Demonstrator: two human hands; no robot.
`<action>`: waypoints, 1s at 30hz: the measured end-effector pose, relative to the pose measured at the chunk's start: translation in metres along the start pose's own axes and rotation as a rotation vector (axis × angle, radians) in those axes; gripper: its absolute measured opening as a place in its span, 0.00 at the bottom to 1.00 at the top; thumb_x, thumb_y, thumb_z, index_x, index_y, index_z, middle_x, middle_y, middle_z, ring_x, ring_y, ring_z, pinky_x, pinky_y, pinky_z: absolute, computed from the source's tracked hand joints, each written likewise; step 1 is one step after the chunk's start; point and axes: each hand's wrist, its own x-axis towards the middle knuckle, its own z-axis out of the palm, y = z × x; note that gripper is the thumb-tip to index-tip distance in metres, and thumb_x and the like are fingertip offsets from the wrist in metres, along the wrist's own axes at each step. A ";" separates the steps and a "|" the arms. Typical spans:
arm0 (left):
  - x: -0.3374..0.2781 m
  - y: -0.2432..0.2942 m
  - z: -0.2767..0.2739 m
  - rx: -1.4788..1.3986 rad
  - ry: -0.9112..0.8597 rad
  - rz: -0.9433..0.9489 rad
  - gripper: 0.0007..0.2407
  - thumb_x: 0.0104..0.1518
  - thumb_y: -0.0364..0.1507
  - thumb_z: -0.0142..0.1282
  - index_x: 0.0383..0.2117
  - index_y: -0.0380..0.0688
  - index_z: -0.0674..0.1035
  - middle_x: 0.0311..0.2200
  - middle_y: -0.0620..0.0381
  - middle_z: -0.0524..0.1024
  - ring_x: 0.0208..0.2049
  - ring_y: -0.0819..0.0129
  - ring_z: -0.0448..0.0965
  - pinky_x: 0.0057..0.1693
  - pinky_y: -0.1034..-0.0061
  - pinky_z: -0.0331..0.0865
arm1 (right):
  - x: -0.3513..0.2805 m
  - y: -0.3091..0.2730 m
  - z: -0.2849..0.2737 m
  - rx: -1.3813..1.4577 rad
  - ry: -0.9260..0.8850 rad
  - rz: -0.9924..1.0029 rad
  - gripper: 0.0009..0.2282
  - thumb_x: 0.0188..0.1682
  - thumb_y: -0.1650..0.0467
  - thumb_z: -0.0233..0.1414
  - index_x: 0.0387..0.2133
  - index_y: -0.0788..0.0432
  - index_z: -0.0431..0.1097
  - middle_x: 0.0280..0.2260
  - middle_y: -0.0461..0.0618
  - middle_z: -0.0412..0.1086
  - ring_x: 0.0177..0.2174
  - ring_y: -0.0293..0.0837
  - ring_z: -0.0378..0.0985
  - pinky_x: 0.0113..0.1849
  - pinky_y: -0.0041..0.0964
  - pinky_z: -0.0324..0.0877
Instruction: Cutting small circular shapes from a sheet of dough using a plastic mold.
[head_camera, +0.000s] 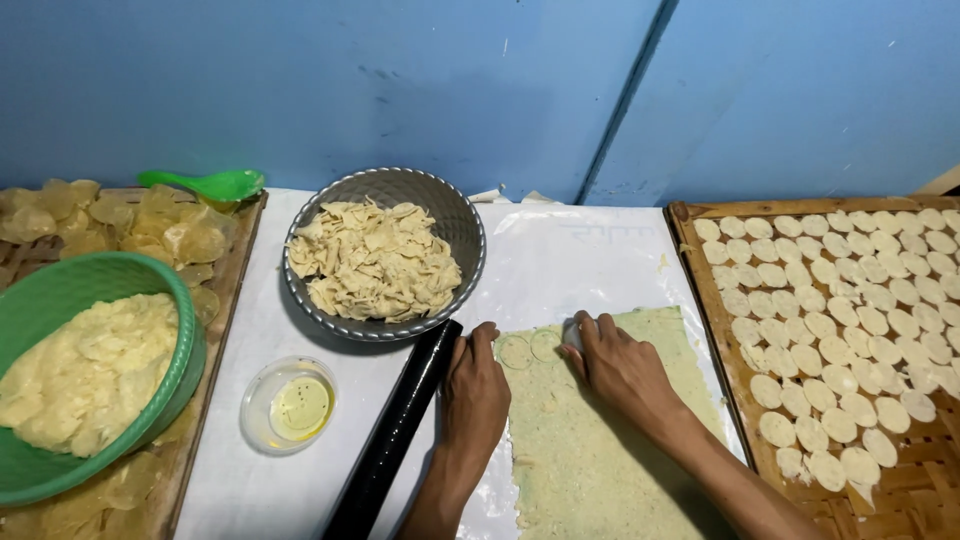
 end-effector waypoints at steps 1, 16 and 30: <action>0.001 0.000 -0.001 0.001 -0.005 -0.001 0.15 0.56 0.13 0.45 0.47 0.43 0.73 0.31 0.48 0.78 0.37 0.52 0.75 0.38 0.66 0.67 | 0.001 -0.006 -0.002 0.002 -0.003 0.002 0.20 0.58 0.55 0.33 0.50 0.56 0.59 0.35 0.56 0.69 0.22 0.48 0.78 0.15 0.38 0.72; 0.000 0.003 -0.006 0.017 -0.019 0.026 0.16 0.56 0.13 0.46 0.49 0.41 0.73 0.29 0.47 0.77 0.36 0.52 0.75 0.37 0.67 0.68 | 0.007 0.005 -0.012 -0.046 -0.139 -0.146 0.19 0.59 0.55 0.32 0.52 0.54 0.55 0.34 0.56 0.68 0.15 0.49 0.72 0.18 0.45 0.70; -0.001 -0.004 0.006 0.032 0.013 0.029 0.17 0.54 0.12 0.44 0.47 0.40 0.74 0.25 0.47 0.74 0.35 0.52 0.74 0.36 0.67 0.67 | -0.023 0.025 -0.035 0.174 -0.072 0.161 0.25 0.56 0.55 0.35 0.59 0.58 0.52 0.48 0.63 0.64 0.22 0.54 0.76 0.22 0.50 0.78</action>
